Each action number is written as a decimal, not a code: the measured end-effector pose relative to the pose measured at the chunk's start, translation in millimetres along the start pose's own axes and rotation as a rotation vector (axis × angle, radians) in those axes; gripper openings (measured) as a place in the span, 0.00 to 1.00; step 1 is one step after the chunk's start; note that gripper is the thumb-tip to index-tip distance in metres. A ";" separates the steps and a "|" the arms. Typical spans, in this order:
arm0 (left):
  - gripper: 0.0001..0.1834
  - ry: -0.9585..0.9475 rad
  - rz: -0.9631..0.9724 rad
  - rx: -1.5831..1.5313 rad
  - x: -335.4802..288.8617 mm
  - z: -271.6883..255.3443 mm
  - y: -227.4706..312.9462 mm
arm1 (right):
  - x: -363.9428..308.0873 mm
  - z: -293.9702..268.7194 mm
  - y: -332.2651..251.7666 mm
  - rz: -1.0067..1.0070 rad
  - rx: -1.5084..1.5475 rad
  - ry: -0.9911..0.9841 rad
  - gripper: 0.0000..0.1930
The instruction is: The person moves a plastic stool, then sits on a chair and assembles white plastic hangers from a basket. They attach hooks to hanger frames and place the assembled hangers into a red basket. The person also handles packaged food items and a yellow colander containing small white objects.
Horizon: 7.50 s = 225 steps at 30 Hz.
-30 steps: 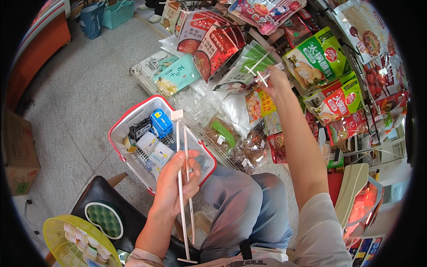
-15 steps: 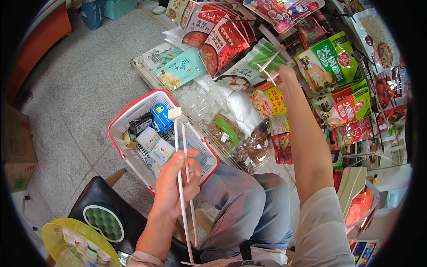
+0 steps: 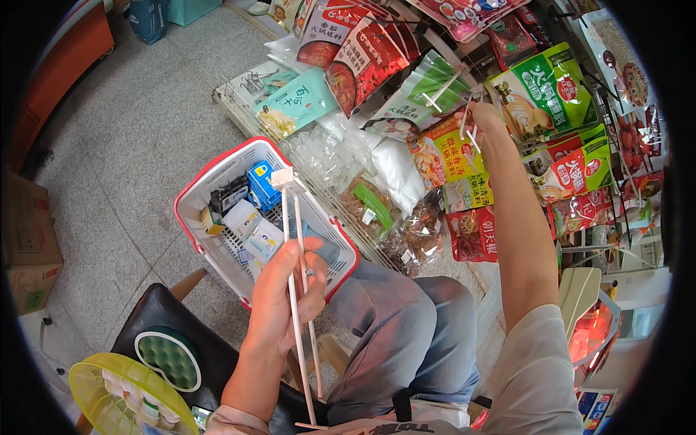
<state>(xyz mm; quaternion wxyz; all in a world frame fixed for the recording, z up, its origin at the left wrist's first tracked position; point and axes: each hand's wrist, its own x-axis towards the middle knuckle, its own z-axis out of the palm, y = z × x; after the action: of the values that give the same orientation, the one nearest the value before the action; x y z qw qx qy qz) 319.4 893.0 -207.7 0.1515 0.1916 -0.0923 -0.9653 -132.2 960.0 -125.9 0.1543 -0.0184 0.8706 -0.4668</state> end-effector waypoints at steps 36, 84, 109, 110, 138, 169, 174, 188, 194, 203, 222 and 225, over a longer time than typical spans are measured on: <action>0.22 0.092 0.036 0.024 7.7 -3.3 -3.9 | 10.5 1.5 -11.3 -0.029 -0.306 -0.077 0.13; 0.18 0.153 0.030 0.118 20.0 -12.9 -8.6 | 74.3 -16.5 28.6 -0.162 -0.500 -0.029 0.08; 0.19 0.248 0.283 0.219 20.4 -25.0 7.3 | -372.0 123.3 99.7 -0.589 -0.203 -0.825 0.40; 0.19 0.196 0.270 0.213 19.8 -29.6 10.4 | -373.7 123.8 101.3 -0.583 -0.209 -0.826 0.39; 0.18 0.031 0.311 0.483 13.5 -37.8 15.9 | -13.6 105.8 -76.2 -0.153 0.306 -0.205 0.18; 0.17 0.088 0.305 0.489 13.3 -42.3 14.3 | 19.0 99.5 -111.2 0.013 0.113 -0.318 0.12; 0.17 0.105 0.307 0.487 12.9 -44.2 14.1 | 2.6 121.3 -94.5 -0.101 0.069 -0.274 0.08; 0.18 0.141 0.310 0.498 15.0 -43.2 10.9 | 30.8 117.5 -94.6 -0.073 0.061 -0.291 0.12; 0.18 0.162 0.325 0.496 14.4 -43.9 12.0 | 32.0 112.0 -101.9 0.025 -0.009 -0.337 0.07; 0.18 0.170 0.319 0.487 14.2 -45.7 13.4 | 28.6 115.2 -100.1 -0.016 -0.107 -0.283 0.06; 0.18 0.217 0.338 0.480 14.8 -50.0 13.8 | 69.9 104.0 -104.4 -0.114 -0.323 -0.304 0.13; 0.17 0.193 0.319 0.447 15.9 -51.4 15.2 | 74.6 97.5 -107.5 -0.098 -0.447 -0.306 0.13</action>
<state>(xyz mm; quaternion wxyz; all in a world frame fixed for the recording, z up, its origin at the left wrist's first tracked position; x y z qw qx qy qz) 329.8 867.3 -256.3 0.2637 0.2941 -0.3168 -0.8623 -187.3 807.7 -107.1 0.2535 -0.1645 0.9166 -0.2616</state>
